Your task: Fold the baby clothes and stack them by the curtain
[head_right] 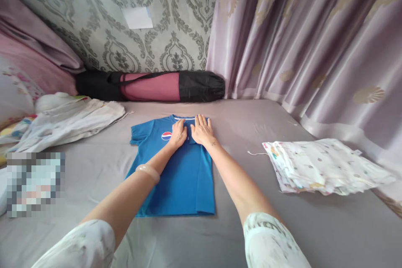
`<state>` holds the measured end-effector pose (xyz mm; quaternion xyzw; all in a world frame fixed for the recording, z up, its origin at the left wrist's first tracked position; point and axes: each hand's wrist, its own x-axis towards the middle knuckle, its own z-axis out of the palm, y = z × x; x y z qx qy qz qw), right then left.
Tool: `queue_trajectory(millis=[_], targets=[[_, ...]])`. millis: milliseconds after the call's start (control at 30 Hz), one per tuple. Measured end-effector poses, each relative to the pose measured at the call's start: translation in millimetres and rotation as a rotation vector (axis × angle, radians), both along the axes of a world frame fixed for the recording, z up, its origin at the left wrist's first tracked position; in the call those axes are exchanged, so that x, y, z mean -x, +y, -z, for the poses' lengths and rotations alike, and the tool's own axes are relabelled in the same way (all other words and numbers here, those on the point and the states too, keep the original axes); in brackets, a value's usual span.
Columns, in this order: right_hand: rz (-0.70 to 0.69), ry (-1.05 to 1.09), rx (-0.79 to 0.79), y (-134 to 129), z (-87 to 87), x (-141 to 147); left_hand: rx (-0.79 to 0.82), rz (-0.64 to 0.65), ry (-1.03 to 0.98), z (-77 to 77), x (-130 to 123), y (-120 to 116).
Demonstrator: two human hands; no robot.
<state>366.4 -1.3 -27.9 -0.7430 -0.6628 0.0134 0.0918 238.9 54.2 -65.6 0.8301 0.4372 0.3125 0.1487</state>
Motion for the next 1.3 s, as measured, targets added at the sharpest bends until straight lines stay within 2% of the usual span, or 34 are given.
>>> queue_trajectory(millis=[100,267,467,600,700,900,1067,1200,1300], targets=[[-0.051,0.014,0.031,-2,7.6,9,0.027,-0.01,-0.013,1.4,2,3],[-0.042,0.008,0.046,-1,20.9,12,0.059,-0.006,-0.018,0.7,4,2],[-0.035,0.027,0.066,2,18.9,11,0.057,0.015,0.016,0.8,3,3],[-0.043,0.136,0.095,1,9.5,0,0.054,0.025,0.065,-0.4,2,1],[0.037,0.131,0.037,-2,5.4,-16,0.043,0.006,0.081,-1.4,1,-2],[0.124,0.075,0.07,-6,14.1,-34,0.05,-0.025,0.164,-4.9,0,-5],[0.125,0.095,0.075,-3,16.1,-33,0.211,-0.106,0.234,-18.4,-4,11],[0.135,0.115,0.09,-3,13.0,-32,0.325,-0.239,0.225,-29.5,-13,29],[0.131,0.154,0.116,-3,9.8,-35,0.379,-0.32,0.224,-32.2,-21,38]])
